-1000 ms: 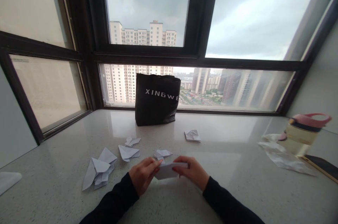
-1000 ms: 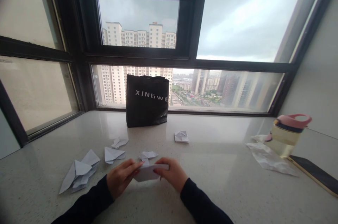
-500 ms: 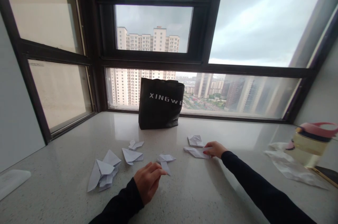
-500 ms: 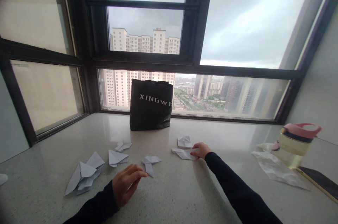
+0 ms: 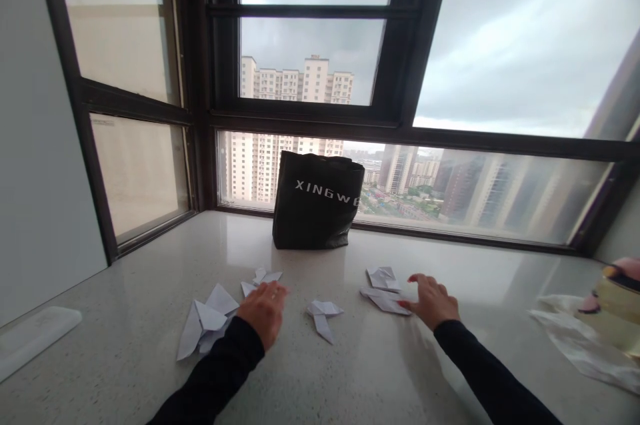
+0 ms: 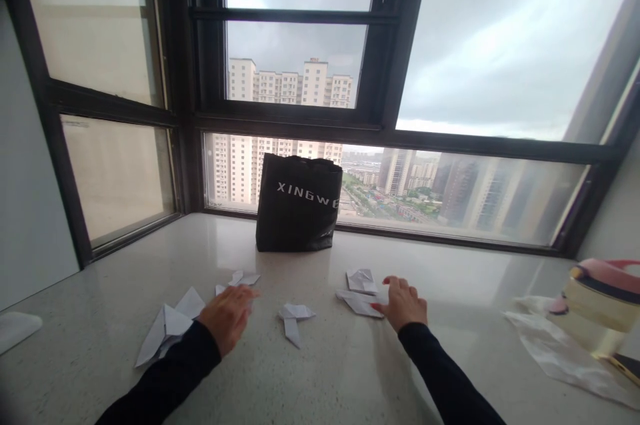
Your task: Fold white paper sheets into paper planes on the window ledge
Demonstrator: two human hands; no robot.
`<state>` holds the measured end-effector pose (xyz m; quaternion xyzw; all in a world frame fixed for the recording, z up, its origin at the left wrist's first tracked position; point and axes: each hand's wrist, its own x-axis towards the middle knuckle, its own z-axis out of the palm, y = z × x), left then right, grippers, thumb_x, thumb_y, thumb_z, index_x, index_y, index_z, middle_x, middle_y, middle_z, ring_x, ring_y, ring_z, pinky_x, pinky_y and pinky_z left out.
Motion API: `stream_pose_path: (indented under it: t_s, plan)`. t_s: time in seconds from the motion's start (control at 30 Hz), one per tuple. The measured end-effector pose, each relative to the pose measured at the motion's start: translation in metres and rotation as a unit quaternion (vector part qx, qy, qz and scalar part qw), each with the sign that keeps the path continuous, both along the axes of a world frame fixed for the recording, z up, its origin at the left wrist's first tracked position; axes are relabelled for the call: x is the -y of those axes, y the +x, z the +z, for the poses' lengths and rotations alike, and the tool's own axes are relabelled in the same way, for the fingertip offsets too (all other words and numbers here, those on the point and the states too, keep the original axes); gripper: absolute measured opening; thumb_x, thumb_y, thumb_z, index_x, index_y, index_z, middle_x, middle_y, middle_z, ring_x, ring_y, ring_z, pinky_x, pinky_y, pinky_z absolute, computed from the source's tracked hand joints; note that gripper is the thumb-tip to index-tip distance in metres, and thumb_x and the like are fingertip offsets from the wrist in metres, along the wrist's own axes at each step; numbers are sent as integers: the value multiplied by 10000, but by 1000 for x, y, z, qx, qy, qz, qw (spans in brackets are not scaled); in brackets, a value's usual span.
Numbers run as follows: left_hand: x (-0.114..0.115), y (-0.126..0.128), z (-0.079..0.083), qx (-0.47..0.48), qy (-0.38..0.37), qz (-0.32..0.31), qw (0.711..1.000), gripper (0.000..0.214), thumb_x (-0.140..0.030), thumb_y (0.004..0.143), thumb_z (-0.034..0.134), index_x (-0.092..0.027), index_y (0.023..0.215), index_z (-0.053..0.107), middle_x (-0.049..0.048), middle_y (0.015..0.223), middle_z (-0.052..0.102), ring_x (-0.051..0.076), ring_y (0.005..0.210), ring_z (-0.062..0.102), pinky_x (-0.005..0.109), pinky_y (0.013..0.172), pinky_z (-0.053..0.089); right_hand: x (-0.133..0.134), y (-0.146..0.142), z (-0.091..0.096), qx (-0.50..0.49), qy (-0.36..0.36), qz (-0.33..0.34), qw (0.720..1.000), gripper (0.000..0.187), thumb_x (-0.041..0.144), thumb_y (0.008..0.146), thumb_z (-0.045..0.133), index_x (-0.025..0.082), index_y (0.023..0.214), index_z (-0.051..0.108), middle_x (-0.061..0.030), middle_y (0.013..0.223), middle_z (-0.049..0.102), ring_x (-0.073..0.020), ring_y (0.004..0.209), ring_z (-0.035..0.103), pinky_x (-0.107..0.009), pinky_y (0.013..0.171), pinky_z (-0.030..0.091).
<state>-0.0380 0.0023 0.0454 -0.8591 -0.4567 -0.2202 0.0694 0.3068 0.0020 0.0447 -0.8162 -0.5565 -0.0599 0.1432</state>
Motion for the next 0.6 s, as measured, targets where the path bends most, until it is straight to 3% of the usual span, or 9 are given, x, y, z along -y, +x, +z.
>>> stream_pose_path:
  t_s: [0.1, 0.2, 0.27, 0.37, 0.43, 0.53, 0.6]
  plan:
    - [-11, -20, 9, -24, -23, 143, 989, 294, -186, 730, 416, -173, 1007, 511, 75, 1037, 534, 234, 910, 480, 353, 754, 373, 25, -39, -5, 8, 61, 101, 993, 301, 316, 668, 527, 228, 949, 463, -65, 1030, 498, -264, 912, 468, -392, 711, 340]
    - [-14, -27, 8, -45, -41, 221, 973, 343, -341, 779, 353, -144, 1009, 515, 108, 953, 571, 261, 860, 512, 370, 711, 377, 50, -84, -12, -40, 69, 224, 971, 246, 243, 664, 538, 251, 907, 498, -35, 968, 538, -240, 852, 490, -370, 709, 342]
    - [-15, -24, 1, -55, -53, 260, 963, 422, -409, 778, 331, -107, 1008, 516, 143, 904, 580, 286, 852, 516, 381, 696, 374, 63, -108, -16, -82, 59, 272, 957, 233, 191, 664, 528, 262, 885, 517, -24, 914, 559, -226, 809, 497, -357, 700, 348]
    - [-18, -20, -10, -60, -76, 277, 956, 456, -419, 743, 390, -87, 1038, 492, 169, 915, 577, 304, 888, 499, 384, 690, 374, 74, -126, -23, -136, 50, 316, 938, 216, 160, 681, 503, 249, 875, 530, -25, 858, 567, -212, 784, 497, -339, 706, 357]
    - [-22, -19, -15, -58, -85, 269, 958, 419, -349, 729, 432, -118, 1077, 461, 137, 936, 582, 276, 892, 504, 353, 688, 383, 76, -130, -27, -167, 52, 333, 927, 204, 156, 701, 480, 231, 885, 528, -31, 826, 563, -198, 770, 498, -321, 707, 368]
    - [-27, -20, -17, -53, -94, 261, 959, 421, -246, 718, 451, -155, 1127, 411, 90, 951, 586, 223, 872, 524, 295, 676, 396, 76, -130, -32, -205, 61, 348, 913, 196, 164, 726, 456, 210, 907, 517, -30, 779, 554, -175, 725, 500, -298, 685, 390]
    - [-28, -22, -17, -54, -90, 261, 960, 447, -296, 716, 460, -140, 1133, 412, 112, 998, 562, 239, 889, 515, 309, 687, 394, 76, -130, -33, -219, 66, 357, 906, 187, 173, 733, 452, 205, 906, 515, -27, 764, 550, -168, 713, 498, -293, 679, 397]
